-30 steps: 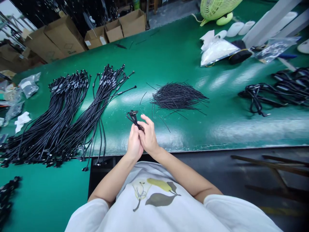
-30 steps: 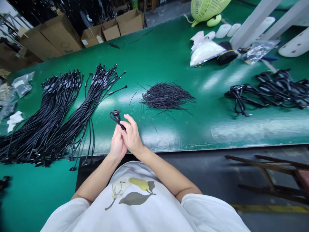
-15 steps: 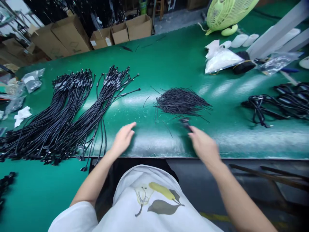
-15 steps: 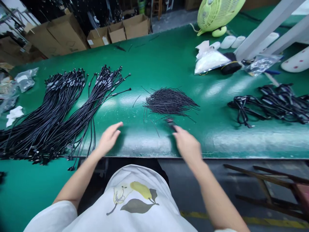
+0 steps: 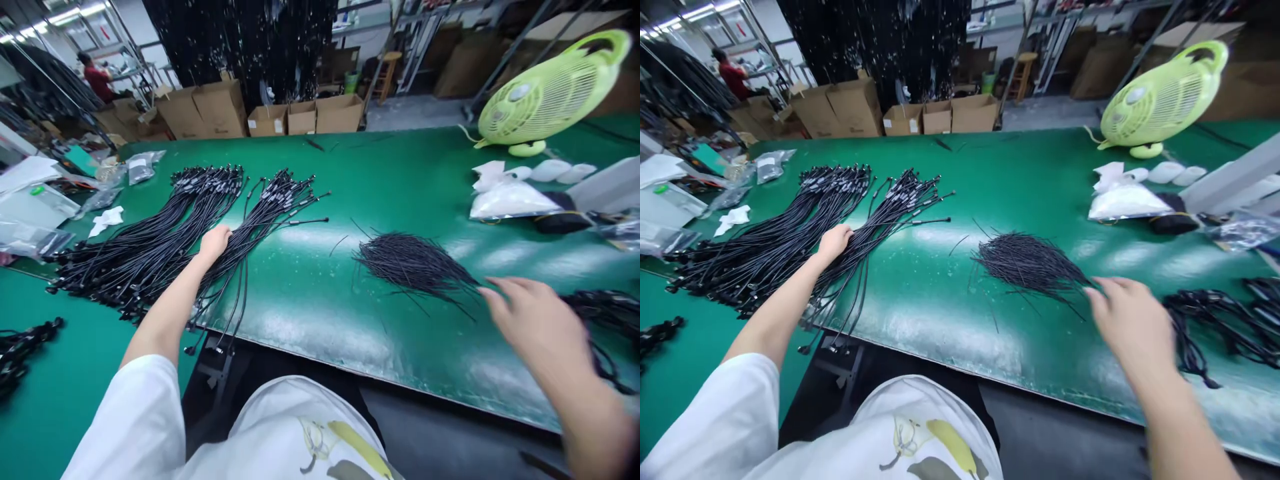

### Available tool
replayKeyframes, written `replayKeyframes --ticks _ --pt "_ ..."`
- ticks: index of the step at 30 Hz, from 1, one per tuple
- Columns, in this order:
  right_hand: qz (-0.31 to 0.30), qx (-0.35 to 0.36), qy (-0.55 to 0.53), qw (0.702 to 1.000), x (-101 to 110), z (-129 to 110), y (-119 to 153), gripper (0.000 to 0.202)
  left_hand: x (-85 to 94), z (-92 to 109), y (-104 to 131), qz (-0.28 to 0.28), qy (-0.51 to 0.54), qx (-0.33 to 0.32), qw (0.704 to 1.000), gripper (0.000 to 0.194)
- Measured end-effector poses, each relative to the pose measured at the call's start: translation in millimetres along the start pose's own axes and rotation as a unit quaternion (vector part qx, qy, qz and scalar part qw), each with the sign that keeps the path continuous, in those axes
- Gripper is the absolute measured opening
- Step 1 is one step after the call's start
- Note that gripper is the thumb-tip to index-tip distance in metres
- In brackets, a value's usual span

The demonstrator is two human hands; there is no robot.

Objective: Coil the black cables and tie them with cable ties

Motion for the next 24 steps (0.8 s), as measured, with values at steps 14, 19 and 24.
replayKeyframes --ticks 14,19,24 --pt "-0.183 0.284 -0.111 0.935 -172.7 -334.9 -184.0 0.02 132.0 -49.1 134.8 0.303 0.311 -0.066 0.898 0.021" --pt "-0.026 0.256 -0.213 0.943 -82.1 -322.9 -225.6 0.029 98.0 -86.6 86.3 0.133 0.323 -0.006 0.937 0.03" --pt "-0.106 0.169 -0.207 0.958 -62.6 -269.8 -215.9 0.025 110.6 -88.3 47.6 0.184 0.345 -0.021 0.92 0.038"
Point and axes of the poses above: each hand's wrist, its own y-axis away from the middle knuckle, its own x-axis out of the back of the hand, z = x × y, the point moved 4 cm from there along -y, towards the middle knuckle, and after that the axes turned 1 degree about -y, right-handed, at the moved point
